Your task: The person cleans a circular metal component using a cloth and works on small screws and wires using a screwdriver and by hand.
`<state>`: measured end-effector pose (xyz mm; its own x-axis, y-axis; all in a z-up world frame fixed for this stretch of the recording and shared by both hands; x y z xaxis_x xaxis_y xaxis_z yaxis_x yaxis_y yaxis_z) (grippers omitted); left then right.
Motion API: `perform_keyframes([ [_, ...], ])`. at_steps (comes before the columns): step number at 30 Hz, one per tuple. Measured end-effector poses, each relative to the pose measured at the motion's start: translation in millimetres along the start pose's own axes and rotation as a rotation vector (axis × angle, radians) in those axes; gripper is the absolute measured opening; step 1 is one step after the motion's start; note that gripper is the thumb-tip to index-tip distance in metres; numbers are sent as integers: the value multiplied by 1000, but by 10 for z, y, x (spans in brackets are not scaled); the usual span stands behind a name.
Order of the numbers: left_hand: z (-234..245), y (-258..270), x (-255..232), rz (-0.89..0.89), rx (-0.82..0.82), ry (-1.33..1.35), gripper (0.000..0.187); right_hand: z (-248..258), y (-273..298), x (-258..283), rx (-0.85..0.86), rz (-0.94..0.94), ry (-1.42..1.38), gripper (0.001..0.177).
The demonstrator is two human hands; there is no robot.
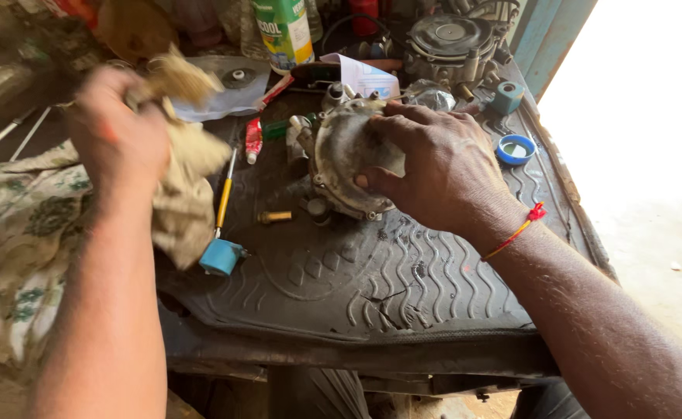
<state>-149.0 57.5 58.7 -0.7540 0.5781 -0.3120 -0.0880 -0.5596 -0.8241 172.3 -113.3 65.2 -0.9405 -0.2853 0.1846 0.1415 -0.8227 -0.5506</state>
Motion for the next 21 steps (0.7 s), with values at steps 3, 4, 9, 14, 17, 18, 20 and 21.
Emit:
perform_keyframes([
  [3, 83, -285, -80, -108, -172, 329, 16, 24, -24, 2, 30, -25, -3, 60],
  [4, 101, -362, -157, -109, -198, 486, 15, 36, -30, 4, 38, -28, 0, 61],
  [9, -1, -451, -1082, -163, -156, 893, 7, 35, -11, -15, 54, -115, -103, 98],
  [14, -302, 102, -2166, -427, 354, 894, 11, -129, 31, -173, -5, -313, -824, 102],
  [17, -344, 184, -2195, -375, 548, 927, 28, -200, 10, -341, -197, -246, -1440, 63],
  [18, -394, 182, -2142, -286, 639, 1018, 30, -179, 38, -439, -220, -250, -959, 49],
  [20, -470, 39, -1929, -109, 484, 1493, 19, -191, 48, -596, -286, -277, -921, 32],
  [21, -535, -20, -1790, -31, 417, 1417, 19, -213, 16, -684, -347, -291, -1366, 31],
])
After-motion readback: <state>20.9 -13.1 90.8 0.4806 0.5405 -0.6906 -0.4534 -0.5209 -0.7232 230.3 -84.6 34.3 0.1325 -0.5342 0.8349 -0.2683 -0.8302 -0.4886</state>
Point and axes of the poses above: each hand's wrist, its own y-axis away from the middle knuckle, its own z-axis out of the back of the hand, x = y × z, the point moved 3 cm from there along -y, towards the middle knuckle, and after that the axes turned 1 degree about y, right-handed, at the moved point
